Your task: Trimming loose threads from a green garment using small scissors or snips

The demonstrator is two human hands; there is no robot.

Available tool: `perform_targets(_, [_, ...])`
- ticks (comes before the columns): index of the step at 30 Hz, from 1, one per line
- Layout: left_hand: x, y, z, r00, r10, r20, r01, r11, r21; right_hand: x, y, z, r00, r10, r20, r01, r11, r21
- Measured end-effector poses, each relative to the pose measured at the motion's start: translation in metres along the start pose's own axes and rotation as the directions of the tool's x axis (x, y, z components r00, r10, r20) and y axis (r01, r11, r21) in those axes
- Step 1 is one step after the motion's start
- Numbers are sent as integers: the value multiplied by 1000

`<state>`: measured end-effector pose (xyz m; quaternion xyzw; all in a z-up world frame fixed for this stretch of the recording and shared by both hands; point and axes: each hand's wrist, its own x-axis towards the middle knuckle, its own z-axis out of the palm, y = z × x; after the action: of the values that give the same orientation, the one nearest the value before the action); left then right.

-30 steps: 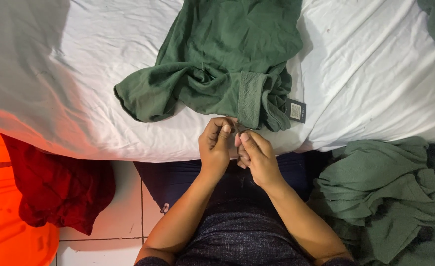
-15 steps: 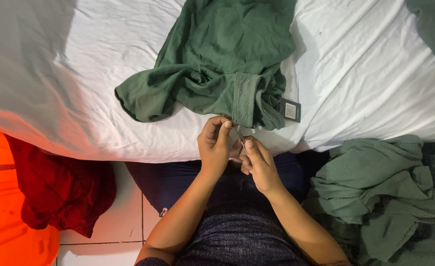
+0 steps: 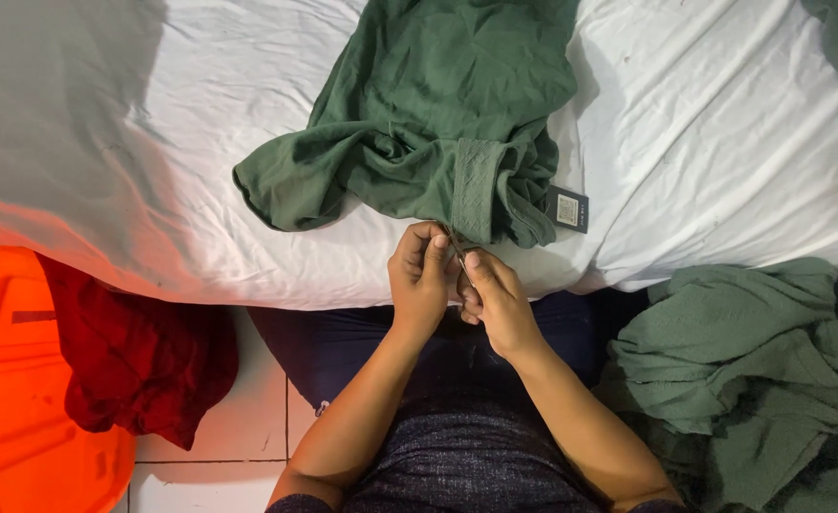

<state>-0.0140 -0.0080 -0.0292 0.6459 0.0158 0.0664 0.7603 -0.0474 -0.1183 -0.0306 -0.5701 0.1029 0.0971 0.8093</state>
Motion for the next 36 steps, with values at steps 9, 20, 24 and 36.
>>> perform_targets(9, [4,6,4,1000,-6,-11,6,999,32,3,-1,5,997,46,-57,-42,997,70])
perform_targets(20, [3,7,-1,1000,3,3,-3,999,-53,-1,0,-1,1000,-3,18,2,998,64])
perform_targets(24, [6,-1,-3,998,34,-52,-41,990,-132,-4,1,-8,995,-63,79,63,998,2])
perform_targets(36, [9,0,-2,998,54,-43,-52,997,49,-6,-1,-8,994,-81,74,83,996,-28])
